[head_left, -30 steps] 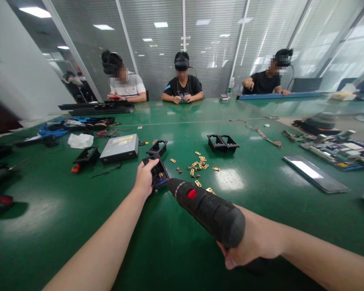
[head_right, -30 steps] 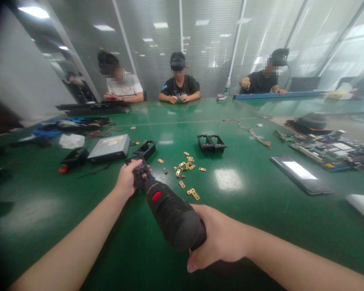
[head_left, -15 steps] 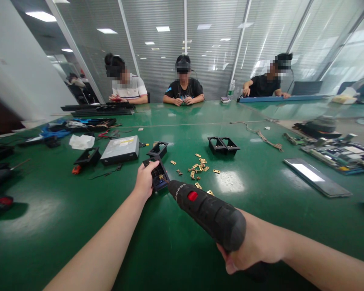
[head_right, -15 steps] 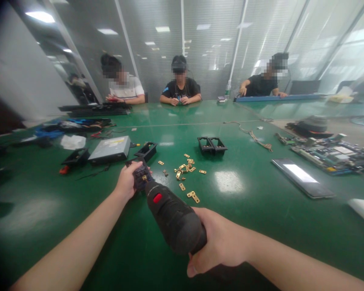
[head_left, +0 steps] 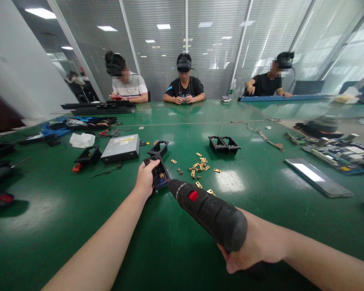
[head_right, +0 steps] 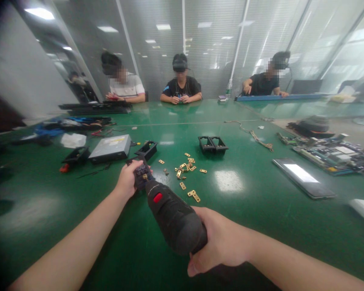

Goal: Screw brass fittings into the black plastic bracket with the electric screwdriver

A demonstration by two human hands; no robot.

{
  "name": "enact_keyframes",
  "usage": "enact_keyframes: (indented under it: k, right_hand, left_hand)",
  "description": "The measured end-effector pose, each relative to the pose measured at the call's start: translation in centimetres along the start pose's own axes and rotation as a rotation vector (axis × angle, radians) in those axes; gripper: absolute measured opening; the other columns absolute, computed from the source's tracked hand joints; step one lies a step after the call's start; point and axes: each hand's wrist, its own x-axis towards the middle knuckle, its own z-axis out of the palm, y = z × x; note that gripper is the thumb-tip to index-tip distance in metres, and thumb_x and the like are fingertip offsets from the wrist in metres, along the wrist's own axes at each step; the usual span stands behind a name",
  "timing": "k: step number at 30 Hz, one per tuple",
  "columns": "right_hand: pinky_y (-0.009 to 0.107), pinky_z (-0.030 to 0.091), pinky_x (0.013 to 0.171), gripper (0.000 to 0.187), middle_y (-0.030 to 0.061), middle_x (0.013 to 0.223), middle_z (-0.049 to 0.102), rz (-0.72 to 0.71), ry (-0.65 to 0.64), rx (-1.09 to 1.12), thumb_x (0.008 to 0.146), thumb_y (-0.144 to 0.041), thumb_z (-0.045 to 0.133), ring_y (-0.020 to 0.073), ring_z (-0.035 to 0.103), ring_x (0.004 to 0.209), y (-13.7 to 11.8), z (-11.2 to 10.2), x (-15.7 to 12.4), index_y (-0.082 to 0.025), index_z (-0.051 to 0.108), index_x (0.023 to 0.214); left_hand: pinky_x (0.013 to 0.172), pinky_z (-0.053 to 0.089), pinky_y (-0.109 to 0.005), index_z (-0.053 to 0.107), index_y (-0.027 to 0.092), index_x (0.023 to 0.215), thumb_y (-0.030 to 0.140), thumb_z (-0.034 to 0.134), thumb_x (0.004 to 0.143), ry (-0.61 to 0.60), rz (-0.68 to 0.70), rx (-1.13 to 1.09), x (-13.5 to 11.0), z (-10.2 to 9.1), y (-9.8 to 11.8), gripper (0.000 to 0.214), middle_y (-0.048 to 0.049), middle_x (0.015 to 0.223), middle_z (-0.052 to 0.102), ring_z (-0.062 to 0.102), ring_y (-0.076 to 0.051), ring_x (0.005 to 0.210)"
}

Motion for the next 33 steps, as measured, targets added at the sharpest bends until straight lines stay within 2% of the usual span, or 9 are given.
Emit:
enact_keyframes:
  k: [13,17,21,27,33]
  right_hand:
    - [0.023,0.056,0.055,0.072,-0.0063,0.083,0.086,0.027,0.012,-0.008,0.048,-0.02,0.119,0.014,0.071,0.059,-0.6,0.3,0.0,-0.024,0.077,0.106]
    - [0.021,0.056,0.054,0.066,-0.0068,0.083,0.084,0.027,0.022,-0.033,0.053,-0.024,0.121,0.0128,0.071,0.06,-1.0,0.6,0.0,-0.023,0.075,0.099]
    - [0.02,0.052,0.051,0.064,-0.0081,0.08,0.082,0.024,0.011,-0.039,0.055,-0.021,0.12,0.011,0.068,0.057,-1.4,0.7,-0.1,-0.023,0.075,0.1]
    - [0.022,0.057,0.056,0.071,-0.007,0.084,0.084,-0.002,0.032,-0.007,0.051,-0.02,0.121,0.0144,0.073,0.063,-1.1,0.9,-0.3,-0.023,0.077,0.108]
    - [0.023,0.056,0.059,0.069,-0.007,0.089,0.083,-0.037,0.041,-0.028,0.054,-0.023,0.121,0.0144,0.073,0.067,-1.2,1.1,-0.4,-0.024,0.077,0.107]
  left_hand:
    - [0.065,0.069,-0.04,0.061,0.028,0.102,0.034,0.098,0.07,0.02,-0.022,0.028,-0.4,0.4,0.4,0.049,-0.0049,0.083,0.081,0.083,-0.032,0.073]
    - [0.065,0.069,-0.039,0.061,0.028,0.1,0.035,0.098,0.07,0.022,-0.01,0.027,-0.3,0.4,0.3,0.048,-0.0048,0.083,0.08,0.083,-0.032,0.073]
    - [0.063,0.07,-0.039,0.062,0.028,0.099,0.036,0.099,0.069,0.015,0.0,0.03,-0.3,0.4,0.3,0.049,-0.0051,0.083,0.081,0.082,-0.031,0.072]
    - [0.065,0.07,-0.04,0.062,0.027,0.099,0.035,0.099,0.068,0.009,0.001,0.038,-0.4,0.4,0.4,0.049,-0.0048,0.083,0.081,0.083,-0.031,0.073]
    - [0.072,0.073,-0.044,0.064,0.027,0.101,0.035,0.099,0.069,0.02,-0.01,0.039,-0.4,0.4,0.4,0.047,-0.0047,0.085,0.08,0.085,-0.034,0.079]
